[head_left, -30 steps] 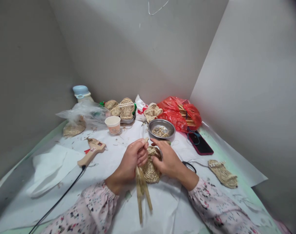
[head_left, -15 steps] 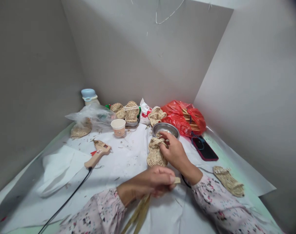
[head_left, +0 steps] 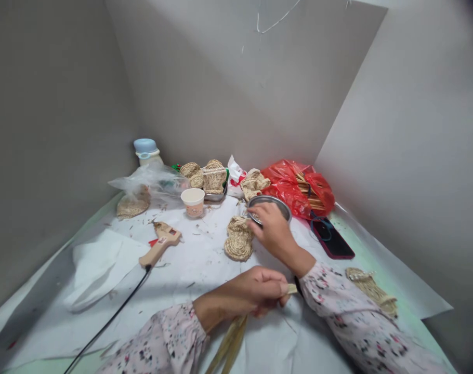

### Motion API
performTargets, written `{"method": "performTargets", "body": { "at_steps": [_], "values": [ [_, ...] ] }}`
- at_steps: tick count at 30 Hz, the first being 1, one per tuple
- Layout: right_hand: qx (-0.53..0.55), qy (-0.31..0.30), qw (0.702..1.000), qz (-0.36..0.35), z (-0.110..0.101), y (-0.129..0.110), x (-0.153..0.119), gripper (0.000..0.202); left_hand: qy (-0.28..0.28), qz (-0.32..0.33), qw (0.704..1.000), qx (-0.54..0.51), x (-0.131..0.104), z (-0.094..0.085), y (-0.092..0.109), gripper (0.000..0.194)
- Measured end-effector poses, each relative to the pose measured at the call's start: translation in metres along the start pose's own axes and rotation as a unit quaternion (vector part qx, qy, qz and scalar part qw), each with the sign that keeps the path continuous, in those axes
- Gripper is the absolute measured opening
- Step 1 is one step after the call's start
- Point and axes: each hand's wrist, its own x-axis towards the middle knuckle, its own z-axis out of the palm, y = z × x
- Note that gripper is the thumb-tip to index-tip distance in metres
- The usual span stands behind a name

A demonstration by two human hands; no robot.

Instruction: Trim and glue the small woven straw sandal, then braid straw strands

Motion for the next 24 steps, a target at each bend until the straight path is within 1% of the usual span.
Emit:
{"method": "performTargets", "body": {
  "at_steps": [1, 3, 4, 6, 7, 9, 10, 13, 15, 20, 24],
  "values": [
    [-0.006, 0.018, 1.000, 0.017, -0.010, 0.003, -0.005, 0.011, 0.020, 0.003, 1.000, 0.000, 0.000, 0.000, 0.001, 0.023],
    [-0.034, 0.056, 0.994, 0.087, -0.029, 0.010, -0.020, 0.033, 0.070, 0.005, 0.997, -0.012, 0.001, -0.003, 0.003, 0.022],
    [-0.047, 0.063, 0.991, 0.106, -0.035, 0.014, -0.028, 0.040, 0.094, 0.006, 0.995, -0.026, 0.002, -0.006, 0.003, 0.022],
    [-0.075, 0.071, 0.989, 0.109, -0.042, 0.021, -0.045, 0.041, 0.131, 0.012, 0.989, -0.063, 0.005, -0.013, 0.004, 0.022],
    [-0.078, 0.062, 0.990, 0.096, -0.043, 0.024, -0.052, 0.034, 0.147, 0.023, 0.986, -0.074, 0.006, -0.017, 0.004, 0.022],
    [-0.077, 0.026, 0.995, 0.062, -0.041, 0.028, -0.061, 0.014, 0.184, 0.045, 0.978, -0.091, 0.008, -0.024, 0.004, 0.021],
    [-0.076, 0.002, 0.996, 0.048, -0.039, 0.028, -0.064, 0.008, 0.201, 0.052, 0.974, -0.096, 0.009, -0.027, 0.004, 0.021],
    [-0.101, -0.068, 0.992, 0.023, -0.033, 0.026, -0.066, 0.012, 0.241, 0.067, 0.963, -0.095, 0.011, -0.032, 0.003, 0.019],
    [-0.131, -0.096, 0.987, 0.009, -0.029, 0.023, -0.067, 0.010, 0.253, 0.075, 0.960, -0.088, 0.012, -0.032, 0.001, 0.018],
    [-0.209, -0.120, 0.970, -0.038, -0.017, 0.024, -0.070, 0.013, 0.258, 0.085, 0.959, -0.079, 0.015, -0.031, -0.004, 0.020],
    [-0.239, -0.126, 0.961, -0.063, -0.013, 0.027, -0.068, 0.013, 0.260, 0.079, 0.959, -0.074, 0.017, -0.030, -0.004, 0.020]
  ]
}}
